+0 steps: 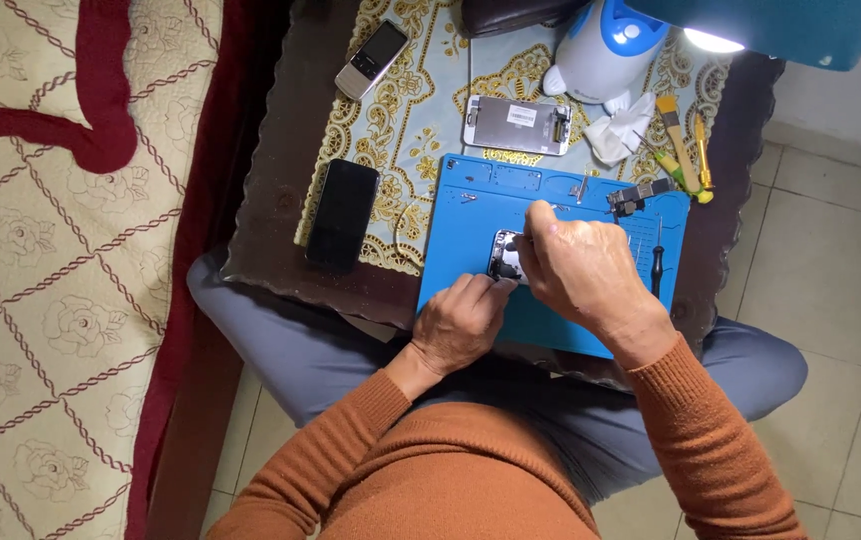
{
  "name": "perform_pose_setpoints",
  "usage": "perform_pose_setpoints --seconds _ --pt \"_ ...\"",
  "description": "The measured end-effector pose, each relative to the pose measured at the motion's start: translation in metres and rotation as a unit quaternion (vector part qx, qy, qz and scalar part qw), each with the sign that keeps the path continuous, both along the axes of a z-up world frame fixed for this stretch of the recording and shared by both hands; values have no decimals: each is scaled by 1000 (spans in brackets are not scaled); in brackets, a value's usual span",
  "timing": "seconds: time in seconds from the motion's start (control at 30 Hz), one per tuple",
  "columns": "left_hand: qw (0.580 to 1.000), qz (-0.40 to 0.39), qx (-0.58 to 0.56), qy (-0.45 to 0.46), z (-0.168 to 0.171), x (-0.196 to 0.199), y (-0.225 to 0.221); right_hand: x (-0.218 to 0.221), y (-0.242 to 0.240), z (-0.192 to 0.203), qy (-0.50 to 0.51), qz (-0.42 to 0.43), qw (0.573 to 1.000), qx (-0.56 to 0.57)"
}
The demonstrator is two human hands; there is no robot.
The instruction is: Securing motherboard screws into a mobile phone chassis using a precision screwdriver.
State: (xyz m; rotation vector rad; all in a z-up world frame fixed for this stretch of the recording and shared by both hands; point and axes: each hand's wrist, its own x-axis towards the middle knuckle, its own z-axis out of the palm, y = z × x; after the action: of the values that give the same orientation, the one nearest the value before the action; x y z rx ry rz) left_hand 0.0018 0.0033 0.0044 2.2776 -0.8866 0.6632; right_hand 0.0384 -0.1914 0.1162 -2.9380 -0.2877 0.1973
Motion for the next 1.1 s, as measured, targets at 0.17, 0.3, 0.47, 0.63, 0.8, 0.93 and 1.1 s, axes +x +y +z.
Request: perform_pose_setpoints --seconds 0.17,0.3,0.47,0.63,0.8,0.93,1.1 --pt "1000 0 5 -4 -3 0 0 -2 5 6 14 -18 1000 -16" --pt "1000 3 8 -5 -6 -1 0 -8 1 1 -9 -23 1000 -9" --pt "1000 -22 2 16 -8 -2 3 -50 -15 -10 -88 -78 989 86" --pt "1000 -27 14 3 -8 -2 4 -110 -14 -49 -222 -217 886 344" --pt "999 -37 9 -15 -10 -4 4 -138 -14 -95 -284 -211 874 334" --pt "998 -39 3 -42 -17 -3 4 -139 -12 -110 -318 -199 866 330" --pt "998 -48 -1 -44 -16 -4 4 -139 -13 -111 -325 -190 865 331"
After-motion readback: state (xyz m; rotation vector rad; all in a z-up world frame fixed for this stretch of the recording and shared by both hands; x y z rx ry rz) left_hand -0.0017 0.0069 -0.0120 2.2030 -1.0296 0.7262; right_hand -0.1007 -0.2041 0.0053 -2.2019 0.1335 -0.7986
